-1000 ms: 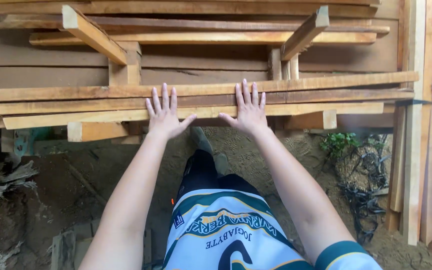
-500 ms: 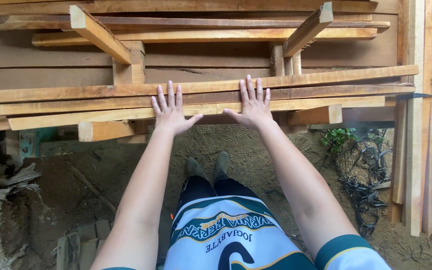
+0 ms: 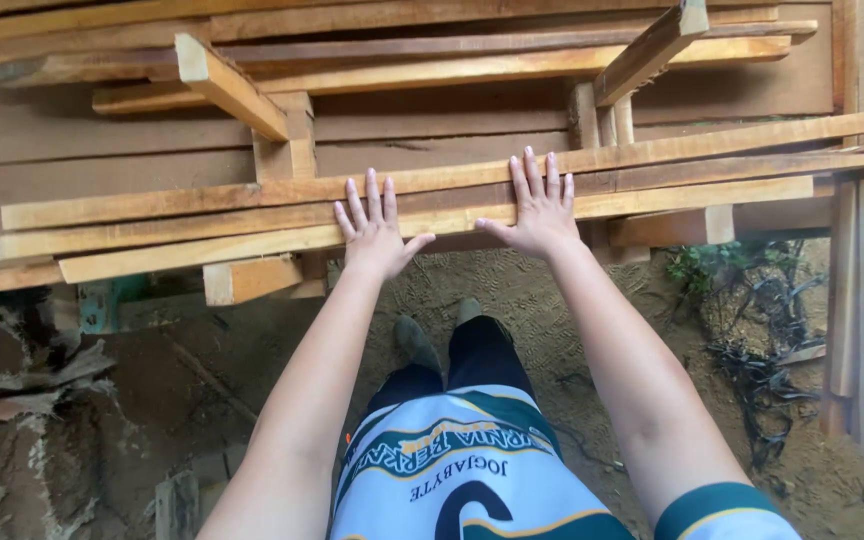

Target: The person arranges long wooden planks on a workbench, aligning them into a neat stack. They then use black straps to tie the stack together, wrapping the straps around the planks and securing them with knots.

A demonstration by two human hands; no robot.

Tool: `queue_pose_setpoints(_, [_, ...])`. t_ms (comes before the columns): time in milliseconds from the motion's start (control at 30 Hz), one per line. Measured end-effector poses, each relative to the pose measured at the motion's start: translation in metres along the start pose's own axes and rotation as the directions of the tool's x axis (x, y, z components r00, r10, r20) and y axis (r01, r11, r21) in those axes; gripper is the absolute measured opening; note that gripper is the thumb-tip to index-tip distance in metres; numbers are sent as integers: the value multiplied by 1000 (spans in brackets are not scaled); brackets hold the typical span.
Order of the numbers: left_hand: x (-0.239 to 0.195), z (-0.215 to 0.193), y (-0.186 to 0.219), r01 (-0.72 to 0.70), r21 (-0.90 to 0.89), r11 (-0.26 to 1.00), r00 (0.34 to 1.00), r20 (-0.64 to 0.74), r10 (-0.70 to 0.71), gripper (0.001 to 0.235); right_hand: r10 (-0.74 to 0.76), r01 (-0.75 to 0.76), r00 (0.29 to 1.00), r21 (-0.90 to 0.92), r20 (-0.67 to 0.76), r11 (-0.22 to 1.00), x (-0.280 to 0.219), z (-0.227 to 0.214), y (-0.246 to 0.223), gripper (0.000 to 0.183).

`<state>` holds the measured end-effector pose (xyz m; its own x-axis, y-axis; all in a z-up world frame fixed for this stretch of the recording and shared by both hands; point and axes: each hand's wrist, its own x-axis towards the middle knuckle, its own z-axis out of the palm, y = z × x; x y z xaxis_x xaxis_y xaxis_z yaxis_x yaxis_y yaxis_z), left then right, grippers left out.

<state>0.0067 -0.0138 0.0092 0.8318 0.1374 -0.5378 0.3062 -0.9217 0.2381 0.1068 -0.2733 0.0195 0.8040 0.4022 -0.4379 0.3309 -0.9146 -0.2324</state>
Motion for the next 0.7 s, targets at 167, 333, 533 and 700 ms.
queue_pose_setpoints(167, [-7,-3,3,-4,5,1000,1000,14,4,113,17,-17,1000,-1,-10,1000,-3,4,-1,118])
queue_pose_setpoints(333, [-8,10,-2,-18,23,1000,1000,-25,18,115,-21,21,999,4,-34,1000,-6,6,0,118])
queue_pose_setpoints(533, [3,21,-8,-54,78,995,994,-89,61,120,-36,34,998,-37,-57,999,-1,8,6,118])
queue_pose_setpoints(700, [17,13,-8,53,300,952,998,-45,-42,133,-141,132,989,-184,-39,974,8,-37,-4,128])
